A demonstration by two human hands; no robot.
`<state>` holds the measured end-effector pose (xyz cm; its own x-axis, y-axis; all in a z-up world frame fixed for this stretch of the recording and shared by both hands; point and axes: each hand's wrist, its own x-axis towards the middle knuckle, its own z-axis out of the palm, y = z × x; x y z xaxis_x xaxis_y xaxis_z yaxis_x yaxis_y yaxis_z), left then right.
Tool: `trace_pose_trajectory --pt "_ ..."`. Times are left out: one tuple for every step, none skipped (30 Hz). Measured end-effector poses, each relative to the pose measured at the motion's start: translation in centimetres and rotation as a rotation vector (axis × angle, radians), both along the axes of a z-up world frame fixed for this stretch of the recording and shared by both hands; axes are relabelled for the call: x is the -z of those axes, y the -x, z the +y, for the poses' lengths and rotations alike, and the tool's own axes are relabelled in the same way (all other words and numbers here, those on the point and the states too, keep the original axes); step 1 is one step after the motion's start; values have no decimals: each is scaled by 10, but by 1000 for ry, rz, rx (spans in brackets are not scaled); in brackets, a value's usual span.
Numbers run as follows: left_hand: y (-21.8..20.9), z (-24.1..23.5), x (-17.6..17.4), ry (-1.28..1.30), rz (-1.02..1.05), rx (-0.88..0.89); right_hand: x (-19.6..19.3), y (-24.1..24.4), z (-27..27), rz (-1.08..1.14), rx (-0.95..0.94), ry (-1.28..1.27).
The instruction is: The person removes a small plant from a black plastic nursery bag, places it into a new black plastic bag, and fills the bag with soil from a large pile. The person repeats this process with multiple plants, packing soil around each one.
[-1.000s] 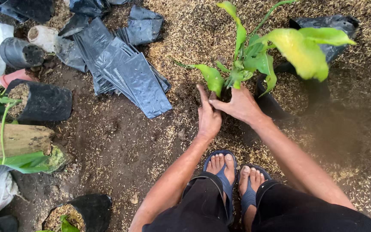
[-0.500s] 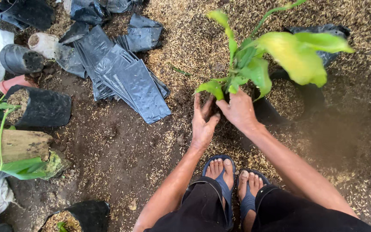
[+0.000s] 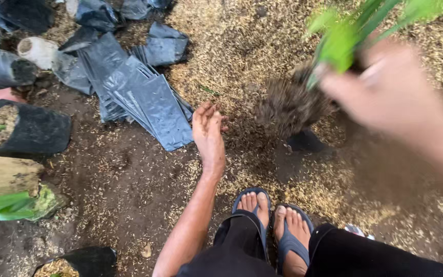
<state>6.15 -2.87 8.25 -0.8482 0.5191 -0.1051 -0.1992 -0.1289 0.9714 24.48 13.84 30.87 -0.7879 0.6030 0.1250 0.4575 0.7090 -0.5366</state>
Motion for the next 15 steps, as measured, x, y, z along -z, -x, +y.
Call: trace_pose_trajectory --pt "-2 0 -2 -8 23 38 -11 -6 4 95 -49 -62" --pt "-3 2 -4 -16 46 77 -17 -10 7 68 31 -17" --pt "-2 5 -10 -27 70 113 -22 -11 11 82 35 -26" --pt "-2 8 -15 -27 143 144 -25 -11 14 92 27 -38" --pt "1 11 -19 -26 222 179 -25 -9 16 107 22 -48" --pt "4 14 -22 -26 300 214 -23 -6 17 124 8 -63" --pt "10 19 -24 17 151 153 -21 1 17 144 -12 -82" --pt "14 21 -23 62 2 93 -20 9 14 159 -30 -102" --pt "18 22 -21 105 -150 31 -25 20 11 174 -55 -131" --pt "18 19 -16 122 -187 6 -30 31 7 196 -96 -166" --pt "20 18 -6 132 -215 -25 -32 45 6 224 -135 -203" --pt "19 15 8 340 -195 -19 -32 56 3 256 -180 -228" --pt "15 6 24 560 -176 -15 -30 64 0 302 -205 -194" --pt "14 2 41 644 -80 21 -27 72 -1 342 -222 -158" --pt "7 -7 60 735 2 58 -24 75 1 357 -200 -86"
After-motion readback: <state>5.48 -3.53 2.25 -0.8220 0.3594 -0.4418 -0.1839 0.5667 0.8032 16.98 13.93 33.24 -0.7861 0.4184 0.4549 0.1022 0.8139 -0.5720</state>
